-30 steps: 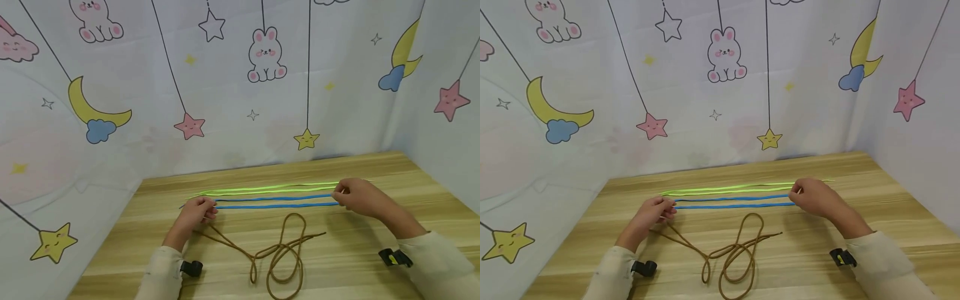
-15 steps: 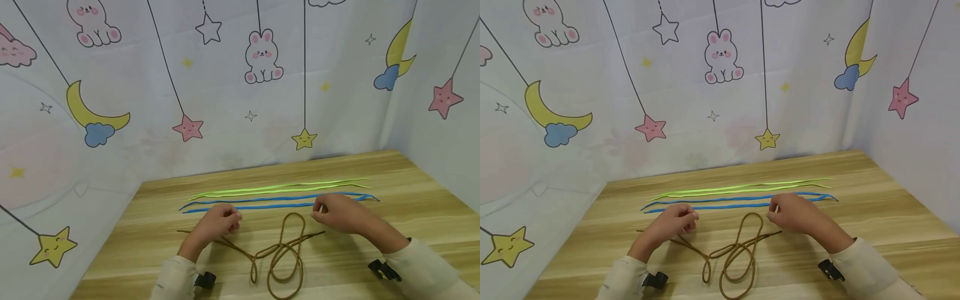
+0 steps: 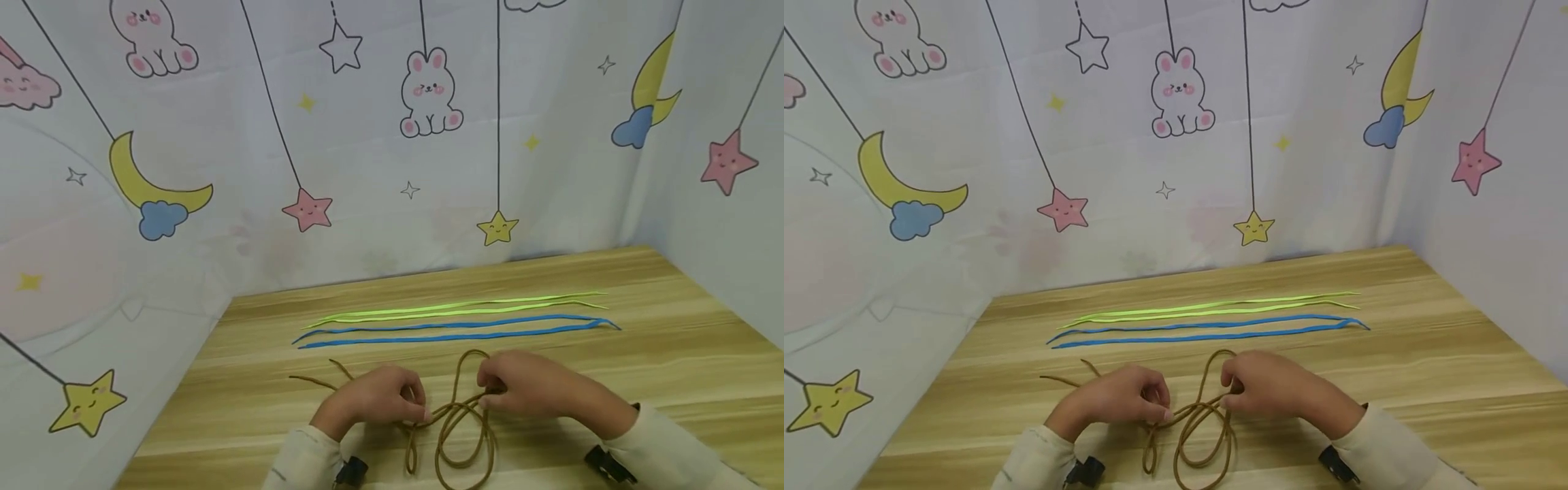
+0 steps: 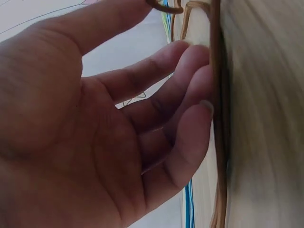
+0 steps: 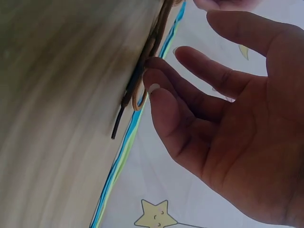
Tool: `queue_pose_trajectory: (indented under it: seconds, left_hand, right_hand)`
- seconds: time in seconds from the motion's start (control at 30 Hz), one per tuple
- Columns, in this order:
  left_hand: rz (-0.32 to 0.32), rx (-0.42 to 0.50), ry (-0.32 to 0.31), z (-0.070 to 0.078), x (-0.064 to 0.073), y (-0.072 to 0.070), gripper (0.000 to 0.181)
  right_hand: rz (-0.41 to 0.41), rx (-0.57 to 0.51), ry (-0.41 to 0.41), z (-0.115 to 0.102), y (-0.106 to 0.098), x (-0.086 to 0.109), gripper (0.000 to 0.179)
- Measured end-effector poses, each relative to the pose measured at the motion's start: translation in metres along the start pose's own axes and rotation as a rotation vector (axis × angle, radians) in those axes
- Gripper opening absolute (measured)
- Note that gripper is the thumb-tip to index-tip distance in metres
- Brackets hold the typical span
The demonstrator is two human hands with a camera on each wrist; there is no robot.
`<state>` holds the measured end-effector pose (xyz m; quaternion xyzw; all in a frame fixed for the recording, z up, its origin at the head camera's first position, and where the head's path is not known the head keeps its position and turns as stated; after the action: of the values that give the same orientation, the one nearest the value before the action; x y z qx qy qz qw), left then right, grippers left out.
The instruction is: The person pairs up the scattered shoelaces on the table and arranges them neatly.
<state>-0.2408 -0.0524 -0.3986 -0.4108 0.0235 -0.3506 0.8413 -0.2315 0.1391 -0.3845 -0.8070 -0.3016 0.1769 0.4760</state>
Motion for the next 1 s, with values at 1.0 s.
queue_pose_trajectory:
  seconds: [1.0]
  left_hand:
    - [0.002, 0.248, 0.133, 0.01, 0.0, -0.003, 0.015]
  right_hand:
    - [-0.123, -0.115, -0.058, -0.016, 0.021, 0.004, 0.017]
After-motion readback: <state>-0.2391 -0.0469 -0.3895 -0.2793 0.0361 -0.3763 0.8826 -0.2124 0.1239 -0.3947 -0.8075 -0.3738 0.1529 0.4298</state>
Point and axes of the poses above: each hand's wrist, its own x-axis away from the middle knuckle, its own y-axis out of the palm, z = x × y, the point moved 7 cm from there along -x, towards the middle knuckle, and after that the axes turned 1 degree about -y, right-handed, at the moved point
